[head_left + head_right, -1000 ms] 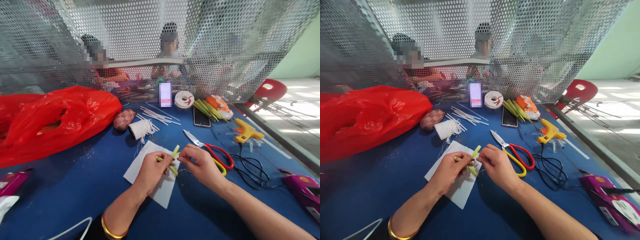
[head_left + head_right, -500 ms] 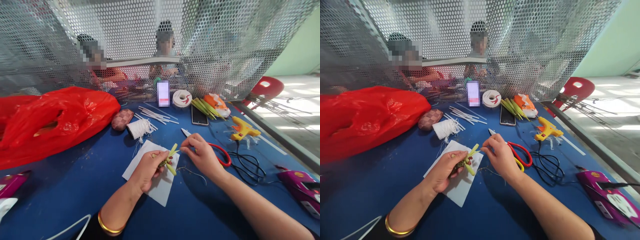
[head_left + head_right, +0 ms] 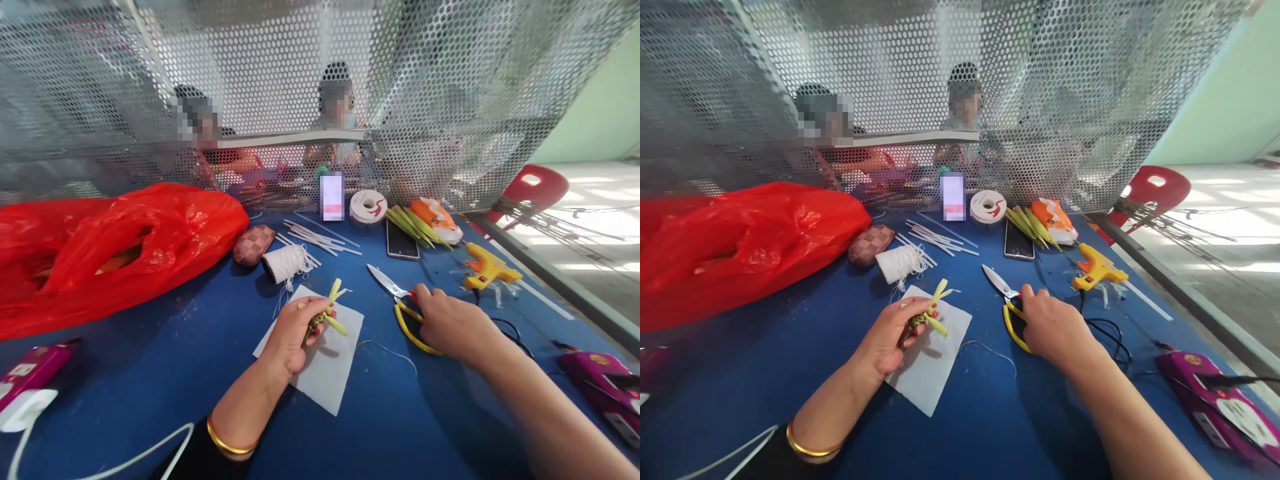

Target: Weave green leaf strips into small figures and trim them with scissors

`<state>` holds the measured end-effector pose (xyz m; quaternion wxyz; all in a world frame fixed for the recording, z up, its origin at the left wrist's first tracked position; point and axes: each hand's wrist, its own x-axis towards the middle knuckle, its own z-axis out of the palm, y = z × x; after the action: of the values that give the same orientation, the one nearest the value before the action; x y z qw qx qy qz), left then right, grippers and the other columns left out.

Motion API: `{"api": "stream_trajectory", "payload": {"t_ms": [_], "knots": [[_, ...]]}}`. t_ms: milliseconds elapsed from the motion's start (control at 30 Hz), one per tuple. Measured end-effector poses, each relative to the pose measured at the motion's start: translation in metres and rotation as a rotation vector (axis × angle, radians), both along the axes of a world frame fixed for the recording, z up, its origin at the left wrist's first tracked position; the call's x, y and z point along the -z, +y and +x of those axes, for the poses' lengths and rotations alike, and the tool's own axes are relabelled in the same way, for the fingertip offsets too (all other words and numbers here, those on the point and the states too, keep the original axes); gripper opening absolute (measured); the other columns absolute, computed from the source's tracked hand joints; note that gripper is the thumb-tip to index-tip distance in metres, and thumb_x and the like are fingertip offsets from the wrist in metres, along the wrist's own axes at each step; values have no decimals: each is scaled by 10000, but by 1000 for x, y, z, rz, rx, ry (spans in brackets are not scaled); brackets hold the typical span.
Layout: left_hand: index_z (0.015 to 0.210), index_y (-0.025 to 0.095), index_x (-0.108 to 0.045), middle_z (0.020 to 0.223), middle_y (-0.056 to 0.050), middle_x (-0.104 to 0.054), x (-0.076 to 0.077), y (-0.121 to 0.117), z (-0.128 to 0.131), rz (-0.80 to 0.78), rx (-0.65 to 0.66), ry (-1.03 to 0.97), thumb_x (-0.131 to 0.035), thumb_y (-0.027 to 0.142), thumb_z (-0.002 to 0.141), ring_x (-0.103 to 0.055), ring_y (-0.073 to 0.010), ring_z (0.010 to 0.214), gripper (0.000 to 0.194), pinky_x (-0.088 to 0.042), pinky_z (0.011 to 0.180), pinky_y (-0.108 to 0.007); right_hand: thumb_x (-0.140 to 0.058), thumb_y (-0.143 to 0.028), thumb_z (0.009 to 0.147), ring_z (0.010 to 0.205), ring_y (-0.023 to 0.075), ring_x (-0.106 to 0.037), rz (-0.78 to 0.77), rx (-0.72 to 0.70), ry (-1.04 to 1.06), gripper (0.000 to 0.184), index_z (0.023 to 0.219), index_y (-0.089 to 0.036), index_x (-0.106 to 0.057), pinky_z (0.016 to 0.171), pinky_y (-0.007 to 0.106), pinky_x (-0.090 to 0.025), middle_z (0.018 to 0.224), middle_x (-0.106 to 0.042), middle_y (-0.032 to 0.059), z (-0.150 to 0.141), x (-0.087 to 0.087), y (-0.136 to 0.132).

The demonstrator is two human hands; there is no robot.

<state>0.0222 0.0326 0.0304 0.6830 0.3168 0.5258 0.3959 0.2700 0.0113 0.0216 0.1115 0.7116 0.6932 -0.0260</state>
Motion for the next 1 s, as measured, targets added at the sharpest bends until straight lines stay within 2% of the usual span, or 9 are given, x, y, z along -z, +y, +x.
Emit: {"api": "stream_trajectory", "payload": {"t_ms": [100, 200, 367, 433, 567, 667, 800, 867, 1000], "knots": [[730, 108, -646, 673, -48, -649, -1, 0, 0, 10, -37, -18, -722, 249, 626, -421, -29, 439, 192, -153, 357, -159, -515, -62, 727, 817, 287, -683, -14, -17, 45, 509, 1233, -117, -499, 578, 302, -369, 935, -653, 156, 6, 5, 5], [740, 108, -649, 681, -43, -645, 0, 1, -1, 1, -37, -63, -705, 264, 620, -426, -33, 446, 204, -160, 358, -161, -528, -101, 739, 832, 279, -678, -16, -50, 83, 516, 1254, -126, -514, 627, 307, -371, 926, -671, 150, 11, 7, 9], [719, 124, -609, 663, -32, -632, 0, 0, -1, 2, -68, -57, -744, 267, 594, -400, -28, 438, 233, -134, 363, -163, -531, -242, 801, 791, 320, -680, 82, 82, 141, 454, 1248, -171, -570, 587, 328, -389, 907, -715, 148, 22, 4, 10], [742, 131, -603, 648, -29, -635, -1, -1, -1, 19, -94, -60, -742, 242, 585, -399, -30, 435, 237, -130, 365, -165, -553, -285, 785, 768, 302, -669, 131, 96, 359, 515, 1290, -184, -553, 596, 338, -422, 888, -717, 120, 25, 3, 6], [783, 135, -616, 679, -36, -655, -2, -1, -1, 31, -102, -95, -740, 263, 601, -409, -31, 438, 255, -138, 365, -167, -649, -413, 715, 628, 202, -592, 6, 79, 1179, 637, 1307, -217, -521, 573, 318, -477, 767, -632, 31, 14, 1, -5], [768, 126, -633, 685, -34, -649, -2, 1, -2, 51, -112, -97, -754, 310, 620, -406, -27, 439, 266, -143, 365, -169, -720, -468, 701, 554, 151, -516, -111, 128, 1455, 595, 1226, -242, -558, 505, 283, -447, 715, -552, -5, -3, -4, -15], [758, 119, -647, 683, -18, -632, -1, 3, -4, 91, -173, -91, -760, 316, 628, -388, -14, 431, 261, -128, 367, -165, -705, -520, 733, 614, 143, -469, -229, -26, 1498, 587, 1224, -259, -516, 529, 257, -417, 776, -534, 0, -13, -11, -24], [773, 120, -650, 676, -10, -628, -1, 3, -4, 107, -196, -78, -749, 304, 641, -391, -13, 432, 247, -138, 368, -156, -703, -516, 740, 660, 149, -449, -255, -100, 1416, 556, 1198, -268, -510, 563, 251, -408, 796, -512, -6, -12, -14, -27], [788, 119, -656, 675, -6, -630, 1, 2, -2, 135, -167, -73, -734, 291, 660, -401, -15, 432, 228, -167, 364, -152, -693, -495, 751, 664, 144, -392, -325, -116, 1239, 503, 1146, -249, -501, 582, 244, -381, 781, -467, -25, -14, -20, -31]]}}
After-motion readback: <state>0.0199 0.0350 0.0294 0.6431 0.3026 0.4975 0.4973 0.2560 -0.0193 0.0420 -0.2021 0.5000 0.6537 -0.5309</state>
